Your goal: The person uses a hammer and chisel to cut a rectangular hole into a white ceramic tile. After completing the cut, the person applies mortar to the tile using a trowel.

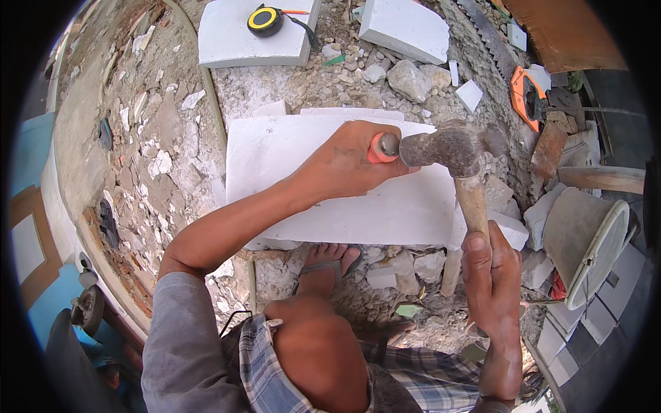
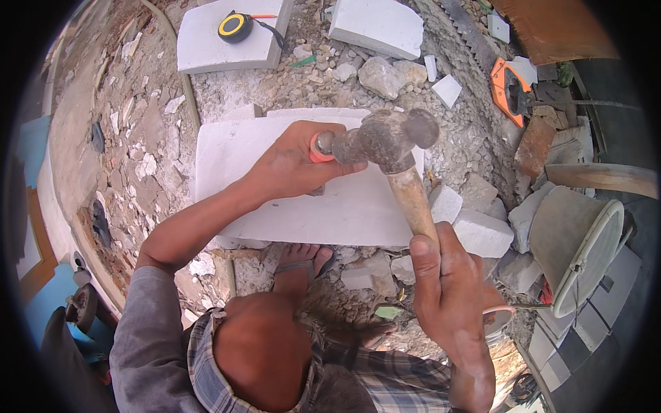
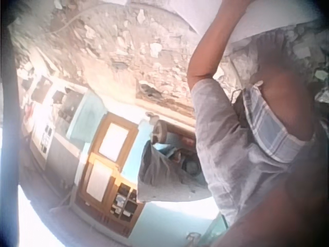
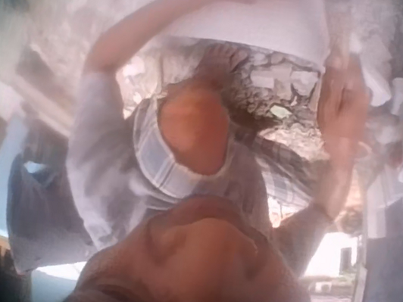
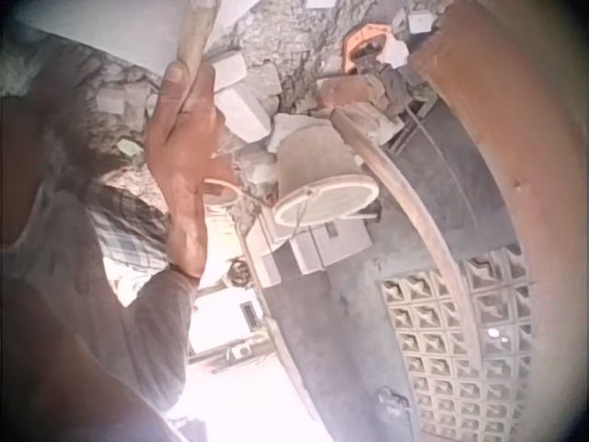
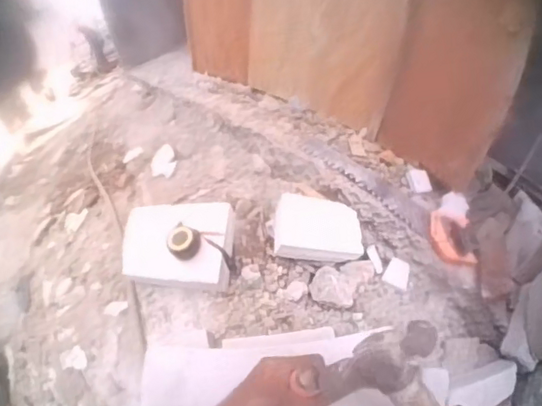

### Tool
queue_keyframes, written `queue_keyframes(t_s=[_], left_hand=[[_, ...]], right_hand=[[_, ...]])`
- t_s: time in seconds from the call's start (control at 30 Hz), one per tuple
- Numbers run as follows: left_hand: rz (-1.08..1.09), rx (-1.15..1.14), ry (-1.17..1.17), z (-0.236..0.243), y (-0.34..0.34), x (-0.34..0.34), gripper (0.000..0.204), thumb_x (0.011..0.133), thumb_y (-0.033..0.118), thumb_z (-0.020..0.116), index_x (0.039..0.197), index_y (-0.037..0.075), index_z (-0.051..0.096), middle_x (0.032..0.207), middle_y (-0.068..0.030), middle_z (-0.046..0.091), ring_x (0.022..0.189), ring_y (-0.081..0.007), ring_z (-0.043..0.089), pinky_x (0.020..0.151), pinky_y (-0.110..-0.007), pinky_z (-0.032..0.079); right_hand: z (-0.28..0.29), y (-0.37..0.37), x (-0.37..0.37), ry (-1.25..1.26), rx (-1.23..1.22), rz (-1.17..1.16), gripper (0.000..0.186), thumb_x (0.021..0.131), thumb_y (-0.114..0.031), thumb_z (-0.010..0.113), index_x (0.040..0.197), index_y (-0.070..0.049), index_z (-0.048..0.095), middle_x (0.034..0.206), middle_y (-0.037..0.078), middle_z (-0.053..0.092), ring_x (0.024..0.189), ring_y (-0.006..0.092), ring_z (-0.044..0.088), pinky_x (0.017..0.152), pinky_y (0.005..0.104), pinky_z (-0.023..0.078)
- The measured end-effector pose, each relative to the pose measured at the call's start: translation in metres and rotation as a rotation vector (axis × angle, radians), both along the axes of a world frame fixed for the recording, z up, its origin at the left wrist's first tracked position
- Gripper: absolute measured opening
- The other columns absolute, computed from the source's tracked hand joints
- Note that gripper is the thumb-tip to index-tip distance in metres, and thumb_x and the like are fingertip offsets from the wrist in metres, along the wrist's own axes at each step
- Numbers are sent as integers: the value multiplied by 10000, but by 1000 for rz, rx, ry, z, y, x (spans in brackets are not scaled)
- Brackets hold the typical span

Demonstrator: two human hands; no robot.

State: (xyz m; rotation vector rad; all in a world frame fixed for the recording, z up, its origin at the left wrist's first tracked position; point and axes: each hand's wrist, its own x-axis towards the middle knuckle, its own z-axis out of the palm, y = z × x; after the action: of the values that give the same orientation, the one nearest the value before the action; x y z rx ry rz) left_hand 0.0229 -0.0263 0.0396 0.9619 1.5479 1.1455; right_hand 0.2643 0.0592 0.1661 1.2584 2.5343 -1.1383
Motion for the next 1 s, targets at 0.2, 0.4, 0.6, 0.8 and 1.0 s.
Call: queue_keyframes(t_s=[0.2, 0.4, 0.6, 0.8, 1.0], left_hand=[[111, -45, -76, 25, 2, -17, 441, 960, 414, 812, 771, 77, 599, 651, 13, 590, 609, -92, 638, 556, -281, 508], [150, -60, 29, 23, 19, -5, 541, 927, 509, 811, 723, 47, 617, 593, -13, 549, 577, -120, 555, 544, -313, 459], [227, -9, 41, 17, 7, 0, 475, 952, 417, 790, 735, 45, 591, 601, 5, 508, 568, -128, 461, 546, -337, 407], [250, 42, -50, 13, -24, -4, 319, 991, 371, 759, 1071, 81, 656, 797, 24, 594, 739, -81, 583, 675, -277, 491], [263, 115, -122, 15, -14, -8, 322, 1027, 324, 728, 1188, 78, 596, 853, 21, 598, 759, -83, 597, 694, -272, 514]], right_hand=[[14, -12, 13, 387, -171, -552, 516, 1142, -514, 401, 989, -40, 537, 613, -6, 450, 482, 81, 436, 433, 250, 321], [12, -10, 7, 364, -105, -528, 536, 1135, -532, 405, 958, -40, 524, 613, -5, 448, 472, 70, 412, 426, 229, 305], [22, 12, -28, 27, 33, -119, 499, 1141, -474, 438, 945, -39, 584, 618, -2, 458, 511, 71, 436, 441, 255, 316], [49, 2, -11, 267, -55, -411, 492, 1143, -478, 434, 992, -38, 593, 627, -27, 437, 536, 36, 399, 472, 230, 300], [60, 14, -19, 145, -7, -181, 455, 1148, -420, 441, 1005, -17, 596, 607, -48, 434, 524, 37, 394, 469, 252, 276]])
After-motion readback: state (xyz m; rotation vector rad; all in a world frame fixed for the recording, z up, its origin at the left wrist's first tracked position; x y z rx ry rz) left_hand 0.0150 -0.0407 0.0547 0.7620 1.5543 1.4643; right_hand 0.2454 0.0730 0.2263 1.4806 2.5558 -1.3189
